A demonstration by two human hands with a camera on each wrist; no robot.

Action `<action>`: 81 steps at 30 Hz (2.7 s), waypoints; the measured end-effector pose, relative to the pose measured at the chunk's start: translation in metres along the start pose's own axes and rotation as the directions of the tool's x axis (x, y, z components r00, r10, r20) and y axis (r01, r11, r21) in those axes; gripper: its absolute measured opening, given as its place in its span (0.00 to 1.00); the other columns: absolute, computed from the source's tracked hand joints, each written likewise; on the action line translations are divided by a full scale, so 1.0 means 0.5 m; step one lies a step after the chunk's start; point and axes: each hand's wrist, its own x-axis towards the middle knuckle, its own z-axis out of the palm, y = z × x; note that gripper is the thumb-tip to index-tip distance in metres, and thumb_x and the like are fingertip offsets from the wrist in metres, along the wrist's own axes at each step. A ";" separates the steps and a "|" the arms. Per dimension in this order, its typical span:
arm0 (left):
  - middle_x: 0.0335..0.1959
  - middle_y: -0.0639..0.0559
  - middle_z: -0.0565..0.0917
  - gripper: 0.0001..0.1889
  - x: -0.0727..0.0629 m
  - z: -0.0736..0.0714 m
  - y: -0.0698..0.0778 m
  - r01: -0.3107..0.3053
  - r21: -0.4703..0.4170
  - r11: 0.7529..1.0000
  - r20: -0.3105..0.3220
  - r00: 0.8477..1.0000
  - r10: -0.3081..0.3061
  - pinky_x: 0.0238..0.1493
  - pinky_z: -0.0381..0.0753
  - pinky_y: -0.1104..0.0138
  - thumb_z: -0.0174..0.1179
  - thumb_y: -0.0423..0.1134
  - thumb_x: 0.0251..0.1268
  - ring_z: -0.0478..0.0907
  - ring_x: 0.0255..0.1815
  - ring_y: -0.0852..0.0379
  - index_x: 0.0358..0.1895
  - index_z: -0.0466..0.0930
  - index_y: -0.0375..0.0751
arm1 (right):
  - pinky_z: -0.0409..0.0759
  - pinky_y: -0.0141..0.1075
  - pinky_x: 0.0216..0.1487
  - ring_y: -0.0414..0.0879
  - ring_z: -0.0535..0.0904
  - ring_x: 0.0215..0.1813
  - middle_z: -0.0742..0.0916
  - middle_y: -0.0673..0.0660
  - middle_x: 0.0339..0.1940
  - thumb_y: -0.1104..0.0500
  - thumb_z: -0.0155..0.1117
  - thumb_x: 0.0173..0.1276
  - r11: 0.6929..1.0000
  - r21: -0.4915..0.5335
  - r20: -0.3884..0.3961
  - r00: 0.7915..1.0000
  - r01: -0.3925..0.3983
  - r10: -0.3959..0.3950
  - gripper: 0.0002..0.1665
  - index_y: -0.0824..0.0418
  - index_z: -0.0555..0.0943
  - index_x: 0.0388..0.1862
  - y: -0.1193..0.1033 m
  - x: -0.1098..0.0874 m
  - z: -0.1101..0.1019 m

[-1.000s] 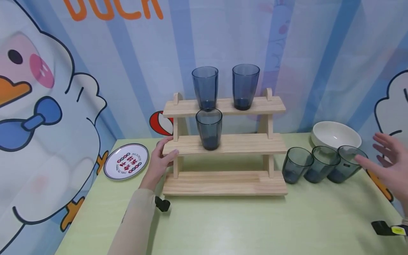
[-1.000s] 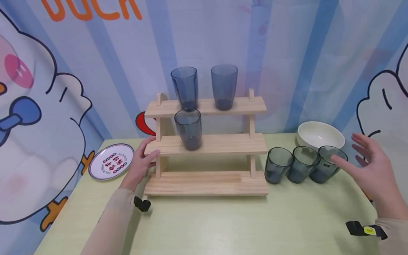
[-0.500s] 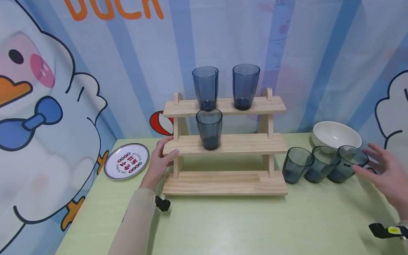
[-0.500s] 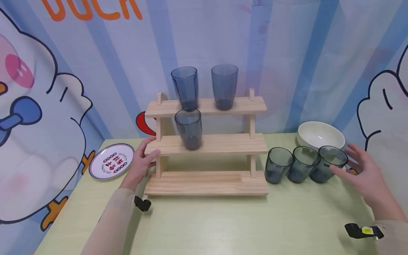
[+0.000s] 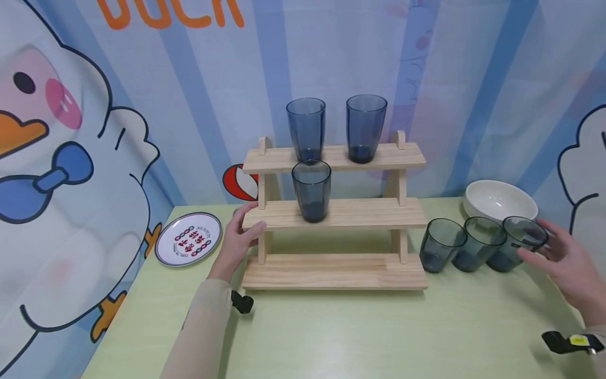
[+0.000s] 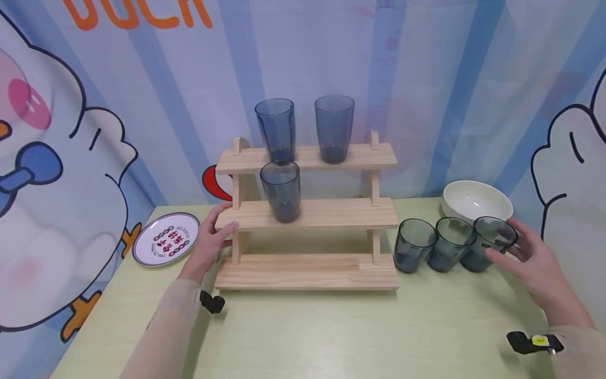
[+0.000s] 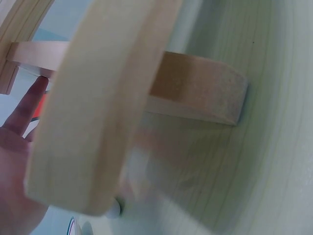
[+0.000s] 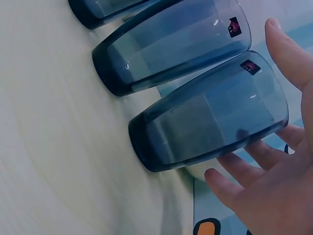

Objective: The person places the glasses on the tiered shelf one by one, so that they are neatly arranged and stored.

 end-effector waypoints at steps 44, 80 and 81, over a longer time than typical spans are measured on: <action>0.78 0.49 0.66 0.30 0.000 0.000 -0.011 -0.054 0.005 0.999 -0.010 0.999 0.054 0.47 0.87 0.59 0.65 0.43 0.76 0.80 0.55 0.41 0.77 0.69 0.56 | 0.69 0.11 0.54 0.22 0.70 0.58 0.74 0.30 0.60 0.67 0.66 0.74 0.996 0.094 -0.345 0.938 0.007 0.026 0.45 0.48 0.61 0.84 0.018 -0.008 -0.009; 0.75 0.46 0.69 0.30 -0.003 0.002 -0.007 -0.046 0.003 0.999 -0.018 0.999 0.046 0.50 0.87 0.56 0.65 0.43 0.75 0.80 0.57 0.41 0.77 0.68 0.56 | 0.75 0.15 0.50 0.31 0.78 0.56 0.81 0.38 0.59 0.76 0.63 0.72 0.944 0.176 -0.219 0.946 0.280 -0.240 0.41 0.56 0.68 0.80 -0.274 0.014 0.022; 0.75 0.46 0.69 0.30 -0.003 0.002 -0.006 -0.045 0.002 0.999 -0.017 0.999 0.045 0.50 0.87 0.56 0.65 0.43 0.75 0.80 0.57 0.41 0.77 0.68 0.56 | 0.76 0.16 0.50 0.32 0.78 0.56 0.81 0.40 0.59 0.77 0.63 0.71 0.930 0.219 -0.207 0.946 0.294 -0.250 0.41 0.57 0.69 0.80 -0.280 0.018 0.027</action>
